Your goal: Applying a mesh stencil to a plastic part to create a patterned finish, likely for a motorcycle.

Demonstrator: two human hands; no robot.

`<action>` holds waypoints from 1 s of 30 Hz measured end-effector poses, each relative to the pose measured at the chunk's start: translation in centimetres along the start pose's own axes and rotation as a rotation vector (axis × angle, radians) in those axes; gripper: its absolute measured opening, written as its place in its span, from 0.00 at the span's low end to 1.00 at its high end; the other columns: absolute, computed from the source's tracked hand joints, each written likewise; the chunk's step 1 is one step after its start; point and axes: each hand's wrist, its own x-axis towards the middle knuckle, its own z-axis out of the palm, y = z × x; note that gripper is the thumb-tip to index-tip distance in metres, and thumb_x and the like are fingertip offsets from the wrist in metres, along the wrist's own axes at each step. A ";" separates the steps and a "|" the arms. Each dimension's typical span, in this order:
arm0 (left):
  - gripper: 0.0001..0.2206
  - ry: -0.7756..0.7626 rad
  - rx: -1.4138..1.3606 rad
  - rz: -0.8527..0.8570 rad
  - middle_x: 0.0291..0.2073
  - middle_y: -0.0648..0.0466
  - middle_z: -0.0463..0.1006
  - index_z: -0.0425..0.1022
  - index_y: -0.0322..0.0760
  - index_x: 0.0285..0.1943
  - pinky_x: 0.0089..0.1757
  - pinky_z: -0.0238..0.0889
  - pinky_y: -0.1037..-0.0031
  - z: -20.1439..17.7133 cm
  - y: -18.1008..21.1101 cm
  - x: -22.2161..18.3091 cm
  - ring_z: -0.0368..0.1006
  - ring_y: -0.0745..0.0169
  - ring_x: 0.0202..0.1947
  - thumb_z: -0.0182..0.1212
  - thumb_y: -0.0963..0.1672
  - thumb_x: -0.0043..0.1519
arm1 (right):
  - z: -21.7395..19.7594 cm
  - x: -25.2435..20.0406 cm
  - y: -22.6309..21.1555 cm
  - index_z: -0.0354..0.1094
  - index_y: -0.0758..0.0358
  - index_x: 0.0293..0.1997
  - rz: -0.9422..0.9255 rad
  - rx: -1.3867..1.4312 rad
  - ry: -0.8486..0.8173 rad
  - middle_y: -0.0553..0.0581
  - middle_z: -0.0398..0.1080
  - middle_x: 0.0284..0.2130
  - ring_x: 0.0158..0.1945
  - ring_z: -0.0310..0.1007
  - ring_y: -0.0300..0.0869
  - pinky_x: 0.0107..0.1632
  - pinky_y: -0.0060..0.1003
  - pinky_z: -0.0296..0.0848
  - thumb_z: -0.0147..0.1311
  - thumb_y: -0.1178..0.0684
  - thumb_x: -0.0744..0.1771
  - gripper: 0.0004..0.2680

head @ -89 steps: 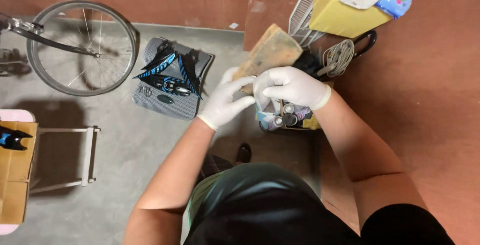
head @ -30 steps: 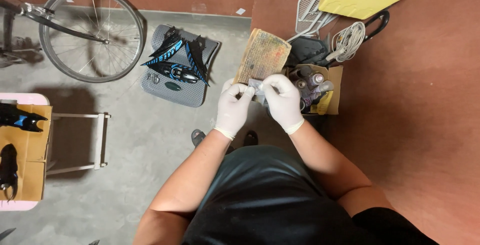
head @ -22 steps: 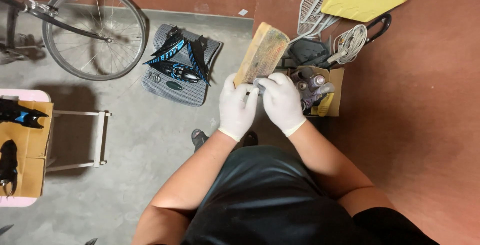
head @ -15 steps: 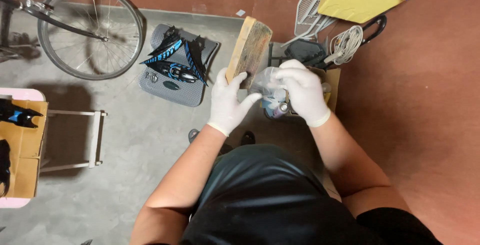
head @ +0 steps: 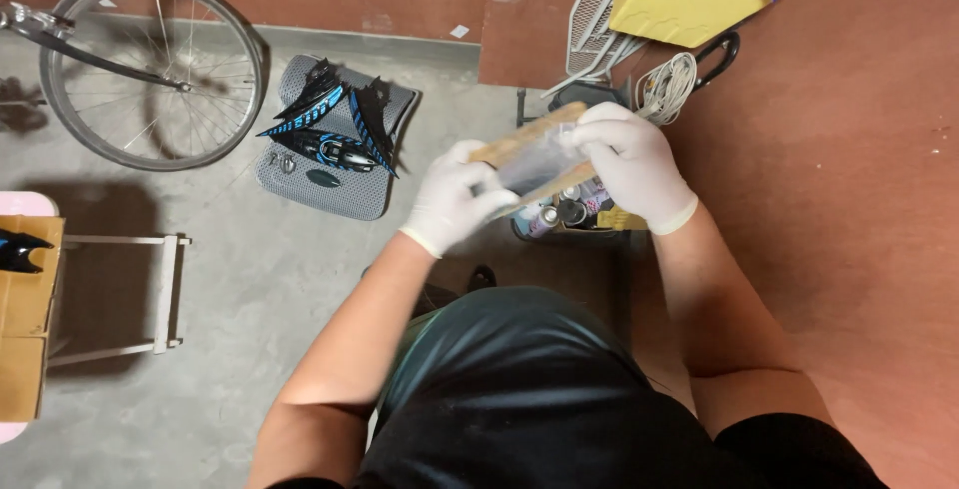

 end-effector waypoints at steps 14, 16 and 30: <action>0.09 -0.025 0.199 -0.284 0.46 0.59 0.76 0.77 0.45 0.29 0.41 0.73 0.59 -13.5 1.2 -3.6 0.78 0.43 0.40 0.69 0.49 0.58 | 8.4 5.8 0.0 0.79 0.58 0.37 0.047 0.064 -0.164 0.53 0.77 0.36 0.44 0.76 0.44 0.54 0.41 0.73 0.61 0.60 0.64 0.03; 0.09 0.031 0.252 -0.318 0.45 0.58 0.76 0.77 0.45 0.28 0.41 0.72 0.59 -15.7 1.7 -4.6 0.78 0.43 0.40 0.68 0.48 0.58 | 10.1 7.9 -1.6 0.78 0.60 0.38 0.001 0.030 -0.282 0.54 0.77 0.36 0.45 0.76 0.46 0.54 0.43 0.73 0.58 0.62 0.65 0.04; 0.11 0.189 0.334 -0.645 0.46 0.55 0.74 0.76 0.40 0.30 0.45 0.72 0.57 -34.2 -0.1 -15.3 0.77 0.40 0.45 0.69 0.49 0.57 | 29.6 16.0 -15.5 0.80 0.66 0.42 0.013 0.205 -0.682 0.63 0.76 0.39 0.48 0.75 0.45 0.57 0.44 0.73 0.51 0.65 0.66 0.08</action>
